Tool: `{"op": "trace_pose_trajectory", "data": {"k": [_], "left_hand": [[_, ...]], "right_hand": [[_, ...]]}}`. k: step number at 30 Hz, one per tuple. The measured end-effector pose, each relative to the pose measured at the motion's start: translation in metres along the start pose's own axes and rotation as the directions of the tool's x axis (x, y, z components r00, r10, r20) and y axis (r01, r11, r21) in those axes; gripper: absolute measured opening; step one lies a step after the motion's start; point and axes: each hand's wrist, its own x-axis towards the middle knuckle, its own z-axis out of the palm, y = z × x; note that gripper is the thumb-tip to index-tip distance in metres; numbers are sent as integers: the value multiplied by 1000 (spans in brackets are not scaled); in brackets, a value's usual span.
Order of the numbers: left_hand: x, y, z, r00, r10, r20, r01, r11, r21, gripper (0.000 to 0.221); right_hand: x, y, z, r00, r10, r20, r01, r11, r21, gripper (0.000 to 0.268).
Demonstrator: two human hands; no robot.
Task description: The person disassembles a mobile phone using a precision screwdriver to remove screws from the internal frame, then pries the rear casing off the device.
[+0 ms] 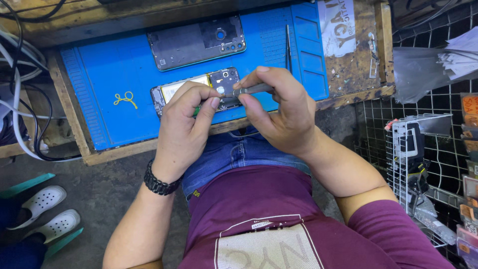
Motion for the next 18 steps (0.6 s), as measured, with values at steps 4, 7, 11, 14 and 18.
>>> {"op": "trace_pose_trajectory", "data": {"k": [4, 7, 11, 14, 18], "left_hand": [[1, -12, 3, 995, 86, -52, -79, 988, 133, 6], [0, -18, 2, 989, 123, -83, -94, 952, 290, 7], [1, -17, -2, 981, 193, -12, -164, 865, 475, 13], [2, -14, 2, 968, 245, 59, -240, 821, 518, 17], [4, -12, 13, 952, 287, 107, -293, 751, 592, 10]], "right_hand": [[-1, 11, 8, 1000, 28, -13, -29, 1000, -6, 61], [-7, 20, 10, 997, 71, -44, -70, 998, 5, 61], [-17, 29, 8, 991, 110, -76, -108, 994, 35, 60], [-20, 34, 7, 988, 121, -97, -120, 993, 21, 59], [-13, 25, 10, 980, 149, -134, -144, 988, 49, 59]]}}
